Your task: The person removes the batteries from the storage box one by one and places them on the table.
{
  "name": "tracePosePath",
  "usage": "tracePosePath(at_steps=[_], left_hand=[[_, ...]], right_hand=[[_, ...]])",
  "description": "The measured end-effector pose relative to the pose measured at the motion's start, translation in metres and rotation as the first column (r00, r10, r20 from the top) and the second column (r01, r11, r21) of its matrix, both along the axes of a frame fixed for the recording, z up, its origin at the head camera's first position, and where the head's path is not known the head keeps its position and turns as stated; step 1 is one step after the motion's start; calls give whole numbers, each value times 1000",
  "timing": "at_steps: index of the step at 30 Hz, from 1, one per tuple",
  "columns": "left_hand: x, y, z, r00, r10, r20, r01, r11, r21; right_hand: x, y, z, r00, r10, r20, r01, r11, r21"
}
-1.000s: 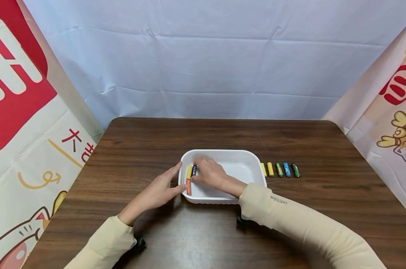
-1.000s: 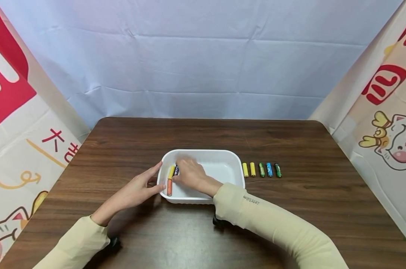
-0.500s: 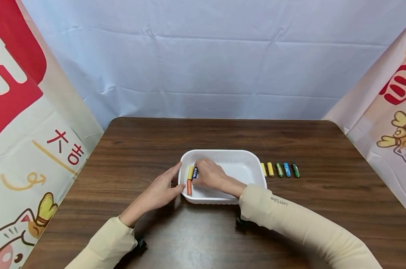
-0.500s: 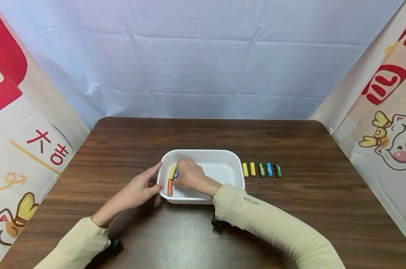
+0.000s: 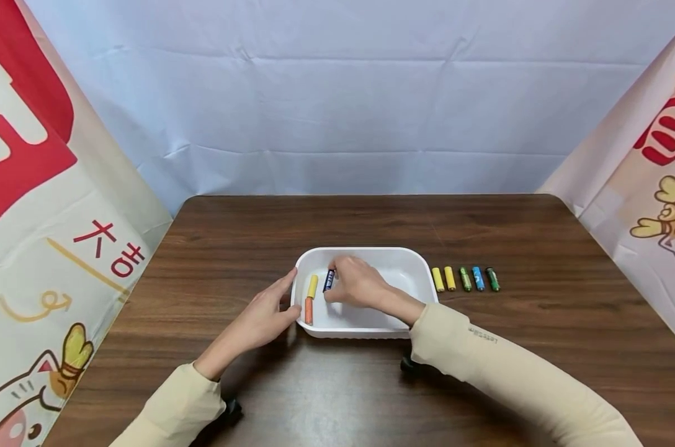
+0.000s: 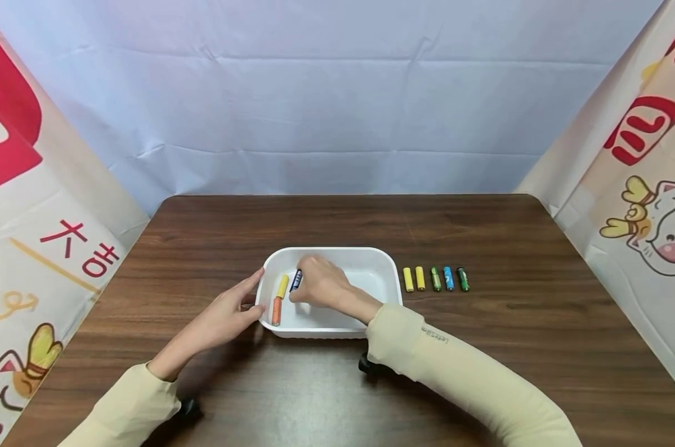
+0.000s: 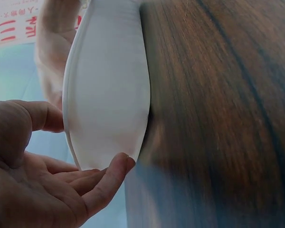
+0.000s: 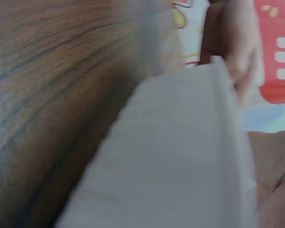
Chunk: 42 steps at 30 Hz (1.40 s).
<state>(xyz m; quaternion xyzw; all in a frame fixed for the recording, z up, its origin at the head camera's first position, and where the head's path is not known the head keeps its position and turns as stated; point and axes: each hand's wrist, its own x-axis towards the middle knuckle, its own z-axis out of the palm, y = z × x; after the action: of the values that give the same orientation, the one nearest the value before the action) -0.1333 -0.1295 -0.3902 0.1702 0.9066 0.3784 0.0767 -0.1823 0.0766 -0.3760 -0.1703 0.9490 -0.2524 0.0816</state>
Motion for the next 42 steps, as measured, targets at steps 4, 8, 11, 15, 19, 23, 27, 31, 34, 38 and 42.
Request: tracePosePath(at_steps=[4,8,11,15,19,23,27,31,34,38,42], left_hand=[[-1,0,0,1000,-4,3,4,1000,3],[-1,-1,1,1000,-4,13,4,1000,-6],[-1,-1,1,1000,-7,17,7,1000,-13],[-1,-1,0,1000,-10,16,10,1000,-17],[0,-1,0,1000,-20,7,20,1000,-18],[1,-1,1,1000,-25,11,25,999,-21],[2,0,1,999,-31,17,32,999,-22],[0,0,1,999,-42,6,42,999,-23],[0,0,1,999,-40,3,40,999,-29],[-1,0,0,999,-29,23,30,999,-37],[-2,1,0,999,-18,40,19,999,-38]], right_hand=[[3,20,23,999,41,-26,-43,994,-101],[6,50,49,998,56,-1,-55,973,-225],[8,76,67,999,51,-10,-52,958,-281],[12,113,84,998,29,-54,-43,958,-285],[18,148,93,995,4,-101,-35,954,-297],[22,184,97,987,-29,-158,-23,948,-317],[26,224,96,981,-72,-179,16,955,-297],[27,257,86,986,-89,-143,46,959,-281],[24,278,69,990,-75,-123,40,962,-269],[20,301,43,993,-63,-100,37,970,-240],[17,318,20,996,-71,-47,59,975,-214]])
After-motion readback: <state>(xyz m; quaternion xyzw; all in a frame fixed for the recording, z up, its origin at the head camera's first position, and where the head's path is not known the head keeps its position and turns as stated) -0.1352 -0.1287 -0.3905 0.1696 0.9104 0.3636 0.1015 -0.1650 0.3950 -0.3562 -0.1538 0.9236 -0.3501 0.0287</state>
